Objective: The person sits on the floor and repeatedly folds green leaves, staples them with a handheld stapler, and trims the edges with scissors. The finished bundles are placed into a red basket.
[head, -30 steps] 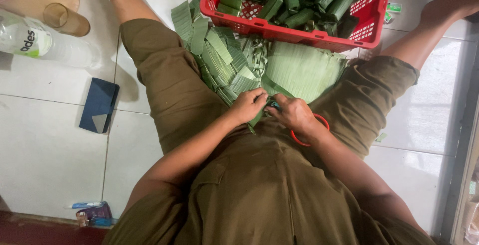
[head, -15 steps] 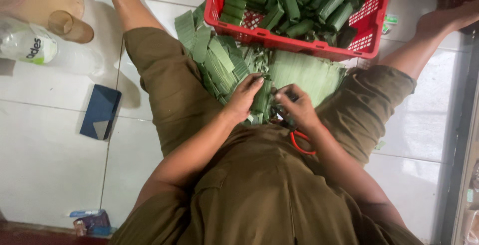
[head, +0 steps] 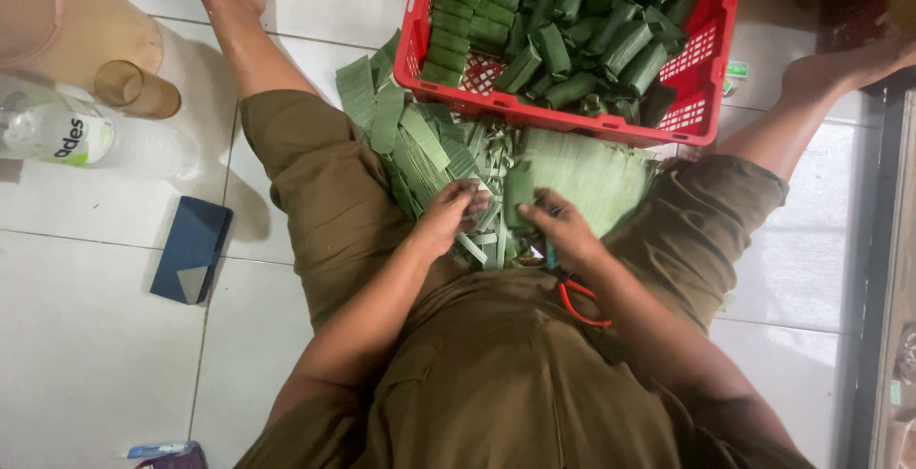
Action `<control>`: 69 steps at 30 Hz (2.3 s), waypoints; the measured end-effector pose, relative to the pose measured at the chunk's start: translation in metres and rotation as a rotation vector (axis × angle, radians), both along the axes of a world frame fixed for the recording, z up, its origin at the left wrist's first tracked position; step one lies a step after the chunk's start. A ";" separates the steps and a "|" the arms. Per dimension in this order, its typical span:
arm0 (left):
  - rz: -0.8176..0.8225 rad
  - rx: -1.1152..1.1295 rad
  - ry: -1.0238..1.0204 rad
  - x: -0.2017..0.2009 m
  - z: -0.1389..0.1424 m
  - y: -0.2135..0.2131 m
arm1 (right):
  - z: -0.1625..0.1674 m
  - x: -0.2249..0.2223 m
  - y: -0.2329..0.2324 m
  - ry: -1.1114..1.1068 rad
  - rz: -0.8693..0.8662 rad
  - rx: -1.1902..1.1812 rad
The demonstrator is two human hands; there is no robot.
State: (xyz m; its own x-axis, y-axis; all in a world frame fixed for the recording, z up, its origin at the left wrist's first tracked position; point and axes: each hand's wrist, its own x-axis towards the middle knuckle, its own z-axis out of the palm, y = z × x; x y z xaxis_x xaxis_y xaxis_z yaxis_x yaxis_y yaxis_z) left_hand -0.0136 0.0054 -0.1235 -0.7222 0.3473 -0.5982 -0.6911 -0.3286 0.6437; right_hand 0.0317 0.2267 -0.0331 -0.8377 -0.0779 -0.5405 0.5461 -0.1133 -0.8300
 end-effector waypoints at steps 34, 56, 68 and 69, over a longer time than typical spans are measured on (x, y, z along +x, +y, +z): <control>0.052 -1.022 0.783 -0.007 -0.001 -0.013 | -0.052 -0.105 -0.064 0.249 0.407 0.895; 0.147 -0.308 0.486 0.001 0.015 -0.003 | -0.005 -0.054 -0.042 0.339 0.060 0.488; 0.196 -0.821 0.753 -0.010 0.018 -0.015 | -0.031 -0.070 -0.036 0.458 0.046 0.726; 0.249 -0.783 0.787 -0.009 0.025 -0.018 | -0.029 -0.070 -0.035 0.502 0.036 0.749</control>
